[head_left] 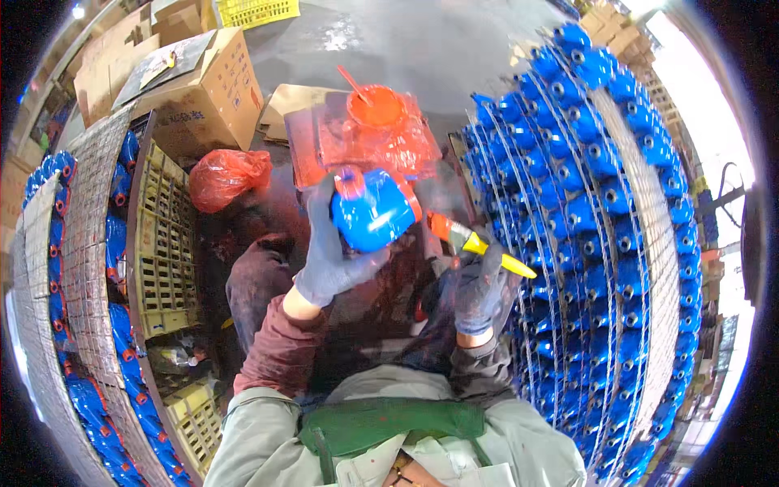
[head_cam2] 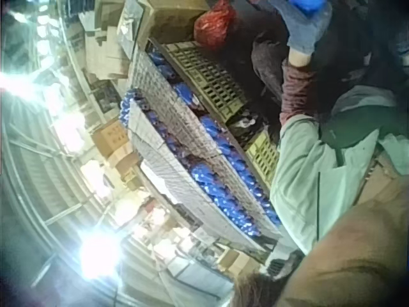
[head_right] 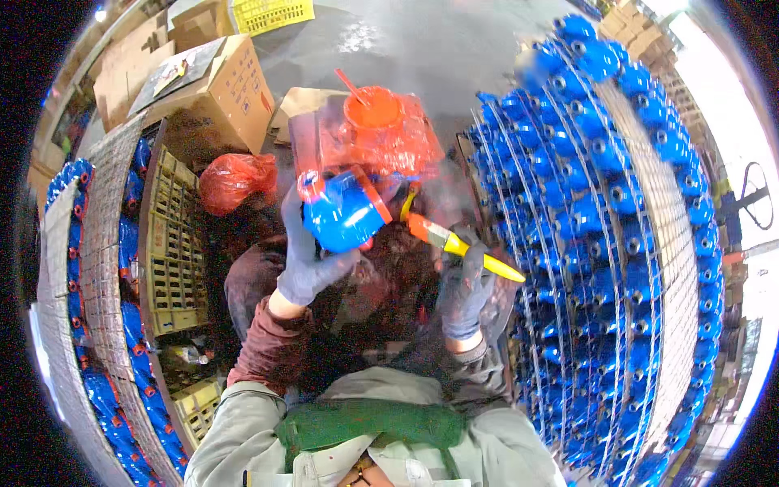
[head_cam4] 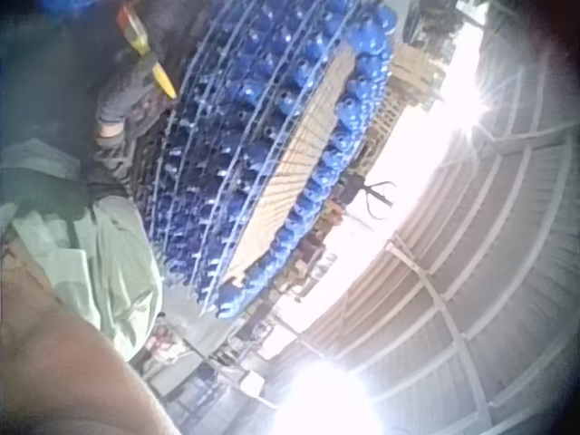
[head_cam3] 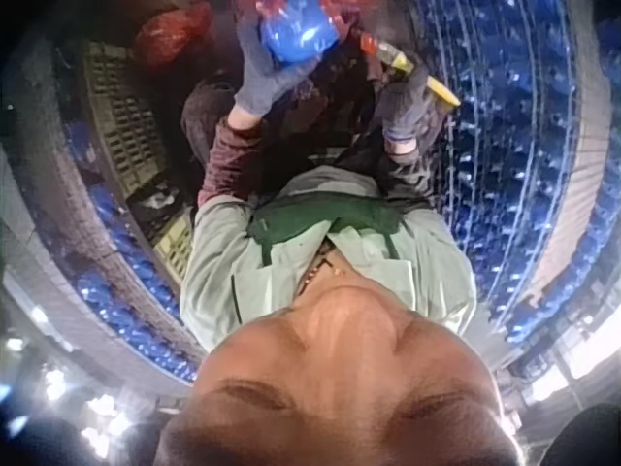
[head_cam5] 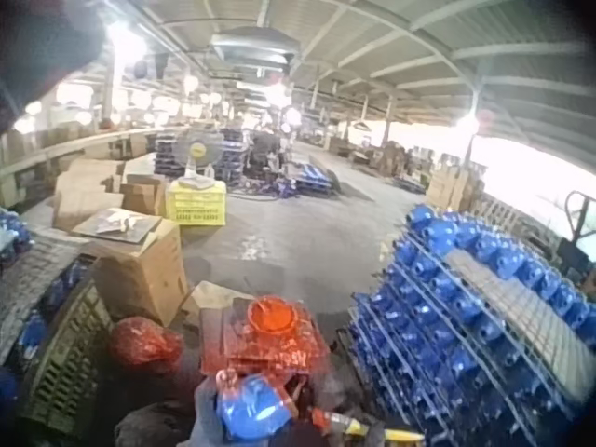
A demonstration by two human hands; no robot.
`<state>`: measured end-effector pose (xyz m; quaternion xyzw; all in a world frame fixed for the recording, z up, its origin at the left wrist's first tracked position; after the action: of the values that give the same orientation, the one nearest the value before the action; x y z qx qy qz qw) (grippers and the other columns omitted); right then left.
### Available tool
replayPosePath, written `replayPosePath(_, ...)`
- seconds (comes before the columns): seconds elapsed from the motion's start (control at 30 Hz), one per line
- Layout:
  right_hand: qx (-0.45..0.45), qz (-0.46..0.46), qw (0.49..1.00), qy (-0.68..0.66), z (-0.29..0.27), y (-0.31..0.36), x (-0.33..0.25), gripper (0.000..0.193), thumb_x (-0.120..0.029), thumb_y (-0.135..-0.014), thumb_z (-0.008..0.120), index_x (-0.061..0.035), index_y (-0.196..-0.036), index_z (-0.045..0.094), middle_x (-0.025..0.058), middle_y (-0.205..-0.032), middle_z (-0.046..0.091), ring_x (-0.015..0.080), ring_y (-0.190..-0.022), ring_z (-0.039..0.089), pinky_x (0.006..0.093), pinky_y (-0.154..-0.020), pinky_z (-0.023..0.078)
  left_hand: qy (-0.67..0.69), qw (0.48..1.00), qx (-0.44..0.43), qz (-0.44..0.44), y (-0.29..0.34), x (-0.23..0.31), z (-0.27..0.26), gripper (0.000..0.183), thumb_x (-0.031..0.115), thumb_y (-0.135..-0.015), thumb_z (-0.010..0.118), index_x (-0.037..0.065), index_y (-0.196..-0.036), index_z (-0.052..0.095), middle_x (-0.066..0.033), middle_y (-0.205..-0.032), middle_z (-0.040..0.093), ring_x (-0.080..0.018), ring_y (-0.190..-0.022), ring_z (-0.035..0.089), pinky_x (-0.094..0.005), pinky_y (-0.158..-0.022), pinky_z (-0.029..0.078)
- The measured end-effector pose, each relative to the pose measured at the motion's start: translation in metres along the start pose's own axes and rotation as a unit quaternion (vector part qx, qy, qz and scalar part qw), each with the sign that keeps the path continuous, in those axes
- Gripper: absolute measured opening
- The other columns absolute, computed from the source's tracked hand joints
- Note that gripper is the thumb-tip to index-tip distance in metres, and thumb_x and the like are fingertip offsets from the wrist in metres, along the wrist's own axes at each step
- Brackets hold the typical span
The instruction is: Manually applying red paint to the interior and edges of blue industrial metal components using a brush.
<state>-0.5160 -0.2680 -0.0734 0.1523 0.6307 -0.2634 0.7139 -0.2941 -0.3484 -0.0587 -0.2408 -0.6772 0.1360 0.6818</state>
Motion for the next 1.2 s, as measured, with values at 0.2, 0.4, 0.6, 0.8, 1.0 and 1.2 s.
replayPosePath(0.2, -0.053, -0.114, 0.987, -0.095, -0.012, 0.029, -0.059, 0.022, -0.017, -0.093, 0.062, -0.0009, -0.109, 0.062, 0.0156, -0.098, 0.067, 0.017, -0.071, 0.059, 0.0303, -0.065, 0.051, -0.254, 0.913, -0.116, 0.296, 0.049, 0.042, -0.006, 0.052, 0.014, -0.055, 0.082, 0.018, -0.102, 0.06, -0.012, -0.124, 0.053, -0.0464, -0.105, 0.057, -0.0563, -0.085, 0.05)
replayPosePath(0.4, -0.113, -0.083, 0.983, -0.122, -0.024, 0.047, -0.064, 0.016, -0.013, -0.09, 0.062, -0.002, -0.102, 0.062, 0.0177, -0.091, 0.069, 0.0161, -0.069, 0.058, 0.0283, -0.06, 0.046, -0.268, 0.905, -0.125, 0.306, 0.077, 0.063, -0.001, 0.049, 0.013, -0.051, 0.077, 0.02, -0.098, 0.062, -0.0102, -0.12, 0.053, -0.0452, -0.105, 0.057, -0.0566, -0.08, 0.052)
replayPosePath(0.6, -0.035, -0.023, 0.994, -0.098, -0.043, 0.043, -0.041, 0.011, -0.012, -0.091, 0.061, -0.0014, -0.095, 0.064, 0.0134, -0.09, 0.069, 0.0126, -0.069, 0.056, 0.0269, -0.059, 0.044, -0.318, 0.914, -0.081, 0.238, 0.09, 0.058, 0.005, 0.064, 0.006, -0.067, 0.072, 0.017, -0.126, 0.049, -0.0158, -0.131, 0.052, -0.0489, -0.113, 0.053, -0.0607, -0.092, 0.048)
replayPosePath(0.8, 0.005, -0.037, 0.997, 0.065, -0.049, 0.025, -0.017, 0.013, -0.007, -0.087, 0.061, -0.0027, -0.098, 0.066, 0.0083, -0.084, 0.065, 0.0157, -0.071, 0.058, 0.0269, -0.063, 0.045, -0.247, 0.956, -0.043, 0.149, 0.094, 0.071, -0.002, 0.078, 0.016, -0.069, 0.08, 0.008, -0.137, 0.041, -0.0169, -0.134, 0.048, -0.0394, -0.124, 0.049, -0.0521, -0.104, 0.041)
replayPosePath(1.0, -0.096, -0.166, 0.958, 0.212, -0.061, -0.003, 0.053, 0.025, -0.008, -0.092, 0.057, -0.0023, -0.116, 0.064, 0.0151, -0.094, 0.068, 0.0267, -0.08, 0.063, 0.0359, -0.074, 0.05, 0.29, 0.919, 0.178, -0.2, 0.137, 0.142, -0.056, 0.107, 0.028, -0.063, 0.087, 0.005, -0.148, 0.028, -0.0131, -0.141, 0.045, -0.0284, -0.129, 0.05, -0.0432, -0.105, 0.046)
replayPosePath(1.2, -0.243, -0.321, 0.831, 0.384, -0.075, -0.024, 0.097, 0.039, -0.012, -0.096, 0.055, -0.0043, -0.134, 0.056, 0.0227, -0.109, 0.067, 0.0349, -0.089, 0.066, 0.0416, -0.078, 0.053, -0.006, 0.901, 0.403, -0.162, 0.202, 0.248, -0.134, 0.085, 0.038, -0.077, 0.078, 0.003, -0.143, 0.036, -0.0109, -0.124, 0.058, -0.025, -0.11, 0.06, -0.0386, -0.095, 0.05)
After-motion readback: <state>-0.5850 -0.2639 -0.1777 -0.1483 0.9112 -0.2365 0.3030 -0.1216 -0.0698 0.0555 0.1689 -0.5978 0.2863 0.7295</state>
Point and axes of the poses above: each hand's wrist, its own y-axis away from the middle knuckle, its own z-axis out of the palm, x = y × z, the point moved 1 cm from there along -y, towards the middle knuckle
